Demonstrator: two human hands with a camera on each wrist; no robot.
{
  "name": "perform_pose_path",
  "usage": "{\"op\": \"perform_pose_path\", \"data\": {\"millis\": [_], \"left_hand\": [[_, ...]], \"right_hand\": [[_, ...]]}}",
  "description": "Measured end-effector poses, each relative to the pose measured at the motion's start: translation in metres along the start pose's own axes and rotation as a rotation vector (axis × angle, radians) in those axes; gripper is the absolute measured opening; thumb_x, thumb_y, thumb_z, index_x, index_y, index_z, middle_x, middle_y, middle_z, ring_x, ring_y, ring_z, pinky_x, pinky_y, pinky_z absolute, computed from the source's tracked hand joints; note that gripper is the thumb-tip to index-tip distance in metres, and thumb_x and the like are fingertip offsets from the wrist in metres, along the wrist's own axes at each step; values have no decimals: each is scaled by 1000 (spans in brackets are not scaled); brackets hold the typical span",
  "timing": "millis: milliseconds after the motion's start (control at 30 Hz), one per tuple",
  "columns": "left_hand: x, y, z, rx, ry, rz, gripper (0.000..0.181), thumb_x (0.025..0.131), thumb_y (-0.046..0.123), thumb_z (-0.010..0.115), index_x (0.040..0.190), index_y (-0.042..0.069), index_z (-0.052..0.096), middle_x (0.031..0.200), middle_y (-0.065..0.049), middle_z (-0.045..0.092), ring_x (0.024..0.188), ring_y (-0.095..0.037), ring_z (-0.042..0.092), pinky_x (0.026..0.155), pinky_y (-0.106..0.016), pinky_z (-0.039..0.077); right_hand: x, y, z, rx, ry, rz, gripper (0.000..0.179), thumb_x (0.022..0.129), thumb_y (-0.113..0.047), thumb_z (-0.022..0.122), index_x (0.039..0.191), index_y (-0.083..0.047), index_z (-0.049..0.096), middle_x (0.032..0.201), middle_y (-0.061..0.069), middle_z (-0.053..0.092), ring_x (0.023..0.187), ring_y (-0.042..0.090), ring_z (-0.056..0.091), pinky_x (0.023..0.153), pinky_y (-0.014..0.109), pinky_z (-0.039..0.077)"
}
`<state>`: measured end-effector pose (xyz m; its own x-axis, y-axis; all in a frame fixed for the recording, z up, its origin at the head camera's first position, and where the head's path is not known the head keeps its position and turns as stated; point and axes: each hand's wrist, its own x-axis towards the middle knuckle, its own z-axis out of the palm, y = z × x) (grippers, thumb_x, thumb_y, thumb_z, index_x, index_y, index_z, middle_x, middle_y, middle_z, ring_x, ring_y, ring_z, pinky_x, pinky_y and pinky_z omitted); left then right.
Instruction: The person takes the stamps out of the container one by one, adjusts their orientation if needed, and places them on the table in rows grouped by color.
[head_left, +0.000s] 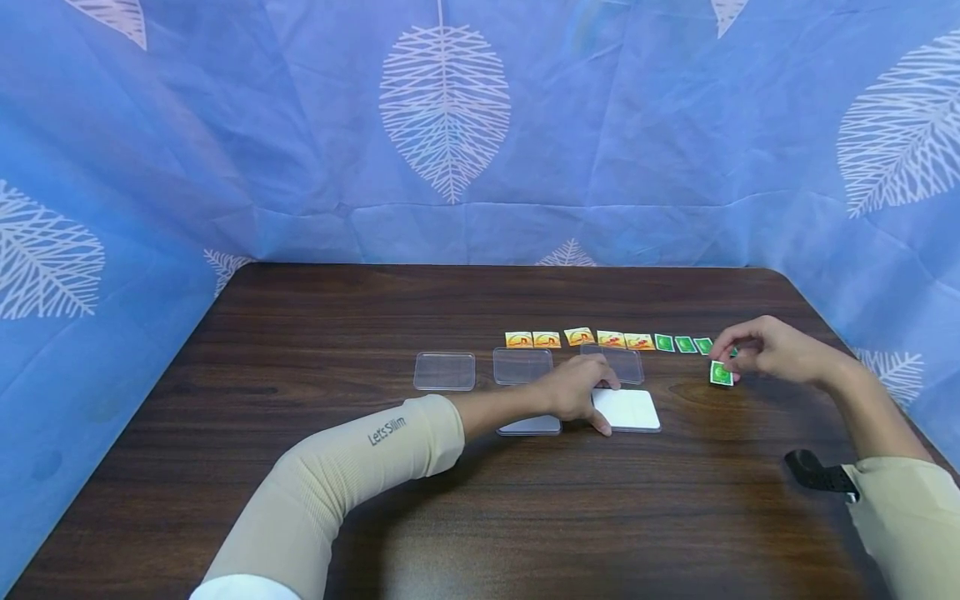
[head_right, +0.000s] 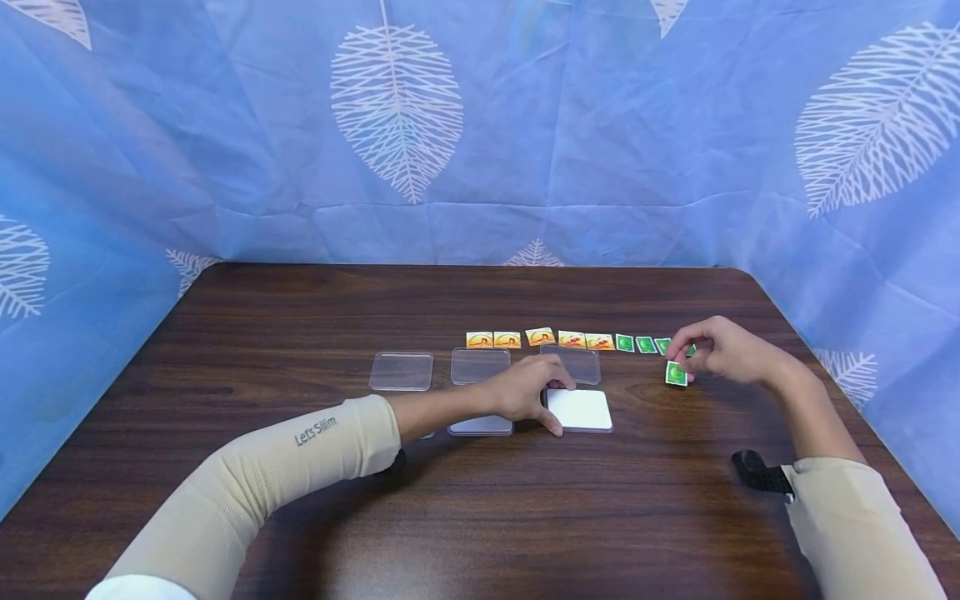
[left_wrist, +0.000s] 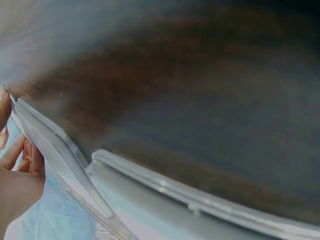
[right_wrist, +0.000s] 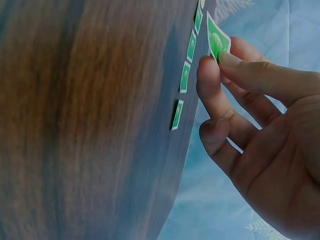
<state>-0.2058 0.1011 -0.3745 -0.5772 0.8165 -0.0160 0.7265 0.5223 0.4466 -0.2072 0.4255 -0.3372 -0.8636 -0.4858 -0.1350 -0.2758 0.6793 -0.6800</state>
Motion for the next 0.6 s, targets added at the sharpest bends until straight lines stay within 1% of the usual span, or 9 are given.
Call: {"op": "perform_pose_path", "data": {"millis": [33, 133, 200, 300, 433, 600], "left_hand": [[0, 0, 0, 3, -1, 0, 62, 70, 35, 84, 122, 8, 63, 112, 0, 57, 96, -7, 50, 80, -12, 39], [0, 0, 0, 6, -6, 1, 61, 71, 35, 83, 122, 9, 63, 112, 0, 57, 96, -7, 50, 80, -13, 39], [-1, 0, -1, 13, -10, 0, 61, 71, 35, 83, 122, 9, 63, 113, 0, 57, 96, -7, 50, 80, -13, 39], [0, 0, -1, 21, -12, -4, 61, 71, 36, 83, 122, 10, 63, 113, 1, 56, 96, -7, 49, 80, -14, 39], [0, 1, -1, 19, -16, -11, 61, 71, 36, 83, 122, 9, 63, 113, 1, 56, 96, -7, 49, 79, -14, 39], [0, 0, -1, 18, -19, -14, 61, 71, 36, 83, 121, 9, 63, 112, 1, 56, 96, -7, 50, 79, -13, 39]], "right_hand": [[0, 1, -1, -6, 10, 5, 14, 91, 5, 56, 101, 4, 65, 76, 11, 65, 62, 24, 59, 51, 34, 44], [0, 5, -3, -23, 40, 21, 16, 90, 8, 54, 98, 2, 66, 73, 10, 64, 58, 23, 55, 46, 32, 38], [0, 7, -4, -27, 58, 28, 20, 88, 12, 51, 98, 3, 66, 74, 11, 63, 59, 23, 55, 46, 33, 38], [-1, 11, -6, -52, 97, 48, 23, 87, 15, 50, 98, 3, 66, 75, 10, 63, 62, 23, 57, 48, 32, 41], [-4, 16, -11, -94, 143, 85, 22, 88, 14, 51, 98, 2, 67, 78, 8, 64, 65, 22, 58, 52, 33, 44], [-4, 23, -14, -113, 149, 101, 22, 89, 14, 50, 97, 2, 67, 77, 9, 63, 64, 21, 56, 53, 33, 44]]}}
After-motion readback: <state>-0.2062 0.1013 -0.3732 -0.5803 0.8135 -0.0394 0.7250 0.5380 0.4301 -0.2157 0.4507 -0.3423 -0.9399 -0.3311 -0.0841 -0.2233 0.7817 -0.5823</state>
